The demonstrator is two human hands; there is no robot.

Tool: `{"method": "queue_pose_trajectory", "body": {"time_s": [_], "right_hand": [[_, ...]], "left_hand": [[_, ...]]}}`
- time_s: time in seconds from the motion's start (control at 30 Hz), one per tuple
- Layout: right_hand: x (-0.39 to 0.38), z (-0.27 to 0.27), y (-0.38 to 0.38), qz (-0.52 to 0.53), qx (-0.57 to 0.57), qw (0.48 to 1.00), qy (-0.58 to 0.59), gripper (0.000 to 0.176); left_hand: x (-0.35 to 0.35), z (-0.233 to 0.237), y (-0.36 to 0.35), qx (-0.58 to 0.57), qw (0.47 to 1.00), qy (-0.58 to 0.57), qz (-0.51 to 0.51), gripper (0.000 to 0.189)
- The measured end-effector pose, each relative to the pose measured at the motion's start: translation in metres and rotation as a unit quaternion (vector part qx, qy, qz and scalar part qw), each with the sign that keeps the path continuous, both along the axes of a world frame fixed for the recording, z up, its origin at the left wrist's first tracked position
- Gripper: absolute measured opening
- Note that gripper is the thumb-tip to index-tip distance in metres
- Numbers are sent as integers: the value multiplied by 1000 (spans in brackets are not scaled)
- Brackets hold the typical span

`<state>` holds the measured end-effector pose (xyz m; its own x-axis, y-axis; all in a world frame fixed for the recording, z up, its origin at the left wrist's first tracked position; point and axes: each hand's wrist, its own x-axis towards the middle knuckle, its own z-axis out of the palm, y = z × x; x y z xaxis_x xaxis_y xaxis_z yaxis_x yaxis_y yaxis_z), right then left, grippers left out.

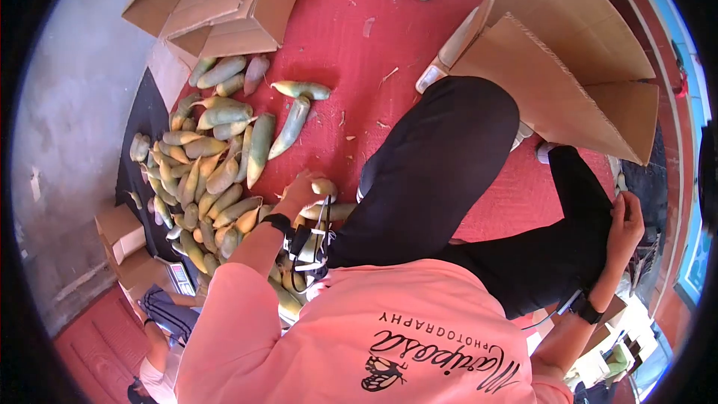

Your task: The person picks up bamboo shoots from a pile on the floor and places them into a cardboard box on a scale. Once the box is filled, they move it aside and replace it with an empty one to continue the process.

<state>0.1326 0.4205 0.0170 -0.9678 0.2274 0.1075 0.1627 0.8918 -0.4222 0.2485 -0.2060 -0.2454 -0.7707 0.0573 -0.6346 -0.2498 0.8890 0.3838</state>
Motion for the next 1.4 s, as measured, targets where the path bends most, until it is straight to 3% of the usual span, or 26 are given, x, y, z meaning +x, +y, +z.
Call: {"method": "queue_pose_trajectory", "body": {"time_s": [0.07, 0.13, 0.2, 0.27, 0.33, 0.37, 0.4, 0.47, 0.53, 0.6, 0.73, 0.8, 0.9, 1.07, 1.13, 1.17, 1.23, 1.27, 1.33, 1.4], "right_hand": [[1, 5, -7, -2, 23, 1000, -12, 15], [2, 9, -14, -25, 27, 999, -11, 14], [2, 9, -19, 36, 80, 994, 62, 13], [1, 18, -31, -9, 55, 998, 41, 13], [1, 21, -34, -3, 48, 998, 47, 13], [1, 25, -36, 3, 48, 998, 46, 13], [3, 25, -37, -12, 46, 997, 53, 13], [6, 23, -36, -17, 24, 997, 70, 12], [5, 28, -39, -28, 13, 997, 64, 11], [5, 31, -40, -23, 1, 996, 85, 10], [6, 29, -36, -14, -11, 996, 87, 9], [5, 32, -37, -6, -9, 994, 108, 9], [6, 34, -37, -23, -37, 995, 92, 9], [7, 30, -33, -20, -49, 993, 109, 10], [7, 32, -34, -22, -55, 993, 102, 10], [7, 33, -35, -28, -63, 993, 97, 10], [6, 31, -35, -24, -63, 992, 107, 9], [6, 31, -33, -20, -61, 991, 117, 9], [7, 32, -30, -21, -64, 991, 115, 9], [7, 30, -31, -16, -73, 991, 108, 9]], "left_hand": [[16, -39, -19, 45, 997, -14, 61, 57], [2, 0, 10, 43, 991, -21, 124, 57], [11, -13, 10, 21, 992, 32, 120, 57], [16, -33, -8, 27, 993, 80, 78, 58], [25, -106, -69, -26, 997, -72, 30, 57], [15, -74, -56, 62, 965, -83, 242, 54], [7, -24, -39, 149, 881, -92, 440, 52], [-30, 65, -13, 246, 834, -86, 486, 48], [-55, 114, -4, 328, 822, 37, 464, 37], [-88, 151, -13, 396, 793, 104, 452, 42], [-167, 267, 40, 521, 758, 243, 309, 47], [-200, 306, 76, 553, 754, 271, 231, 51], [-239, 342, 148, 607, 731, 235, 205, 52], [-293, 340, 264, 642, 751, 102, 113, 43], [-307, 327, 306, 650, 749, 26, 126, 44], [-316, 316, 320, 650, 749, 27, 128, 44], [-330, 300, 337, 622, 748, 12, 229, 46], [-330, 297, 335, 623, 747, 13, 230, 46], [-321, 300, 324, 583, 783, 123, 179, 48], [-308, 304, 298, 560, 798, 138, 177, 42]]}}
